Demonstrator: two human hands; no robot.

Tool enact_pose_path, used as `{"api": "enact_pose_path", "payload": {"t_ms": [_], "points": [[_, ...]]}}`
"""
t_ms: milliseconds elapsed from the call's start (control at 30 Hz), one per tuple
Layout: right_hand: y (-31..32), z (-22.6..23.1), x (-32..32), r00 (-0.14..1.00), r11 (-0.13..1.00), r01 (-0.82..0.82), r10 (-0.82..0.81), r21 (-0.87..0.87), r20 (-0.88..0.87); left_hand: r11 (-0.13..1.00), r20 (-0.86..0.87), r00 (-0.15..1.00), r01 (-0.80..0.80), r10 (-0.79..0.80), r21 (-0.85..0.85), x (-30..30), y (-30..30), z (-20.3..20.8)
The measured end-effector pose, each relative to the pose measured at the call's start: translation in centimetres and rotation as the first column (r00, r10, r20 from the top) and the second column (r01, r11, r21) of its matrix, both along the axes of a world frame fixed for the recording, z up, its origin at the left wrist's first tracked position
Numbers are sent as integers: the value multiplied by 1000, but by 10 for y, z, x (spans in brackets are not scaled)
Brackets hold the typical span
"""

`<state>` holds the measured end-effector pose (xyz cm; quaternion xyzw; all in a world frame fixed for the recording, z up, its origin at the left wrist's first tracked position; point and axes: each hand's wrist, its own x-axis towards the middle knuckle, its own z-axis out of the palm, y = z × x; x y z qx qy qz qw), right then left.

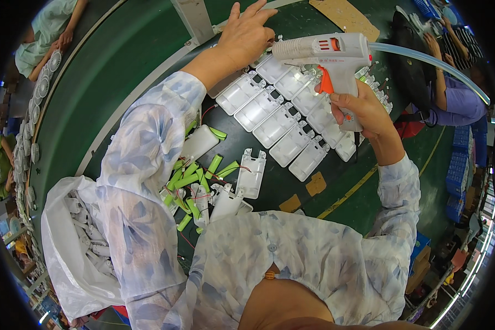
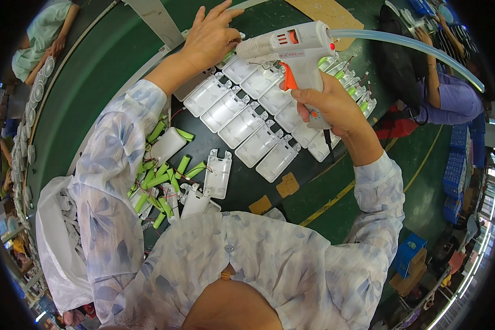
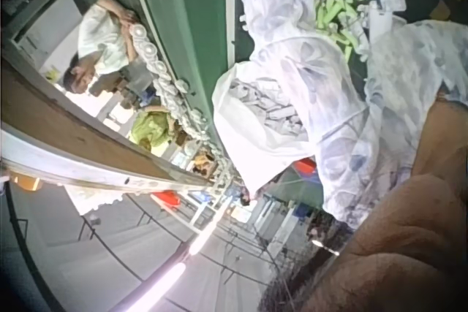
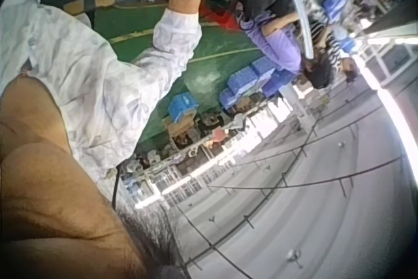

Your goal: The person picks up batteries from a box and places them into white plastic cases, using a glue gun to secure them. They also gather empty cases from a bag to arrange on the table and eventually collect the assembled units.

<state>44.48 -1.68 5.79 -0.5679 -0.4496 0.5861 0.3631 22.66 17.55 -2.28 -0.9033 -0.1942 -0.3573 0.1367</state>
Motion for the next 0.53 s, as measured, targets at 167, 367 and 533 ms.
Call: {"api": "enact_pose_path", "payload": {"t_ms": [167, 367, 533], "points": [[0, -2, 3, 1000, 1000, 0, -1, -16, -23, 872, -122, 992, -37, -26, -488, -28, -19, 54], [6, -3, 3, 1000, 1000, 14, -14, -6, -5, 950, -48, 996, 59, -77, -307, -98, -52, 78], [14, -5, -3, 1000, 1000, 1, -1, -24, 22, 296, -483, 865, -500, 135, -814, -144, -89, 100]]}}
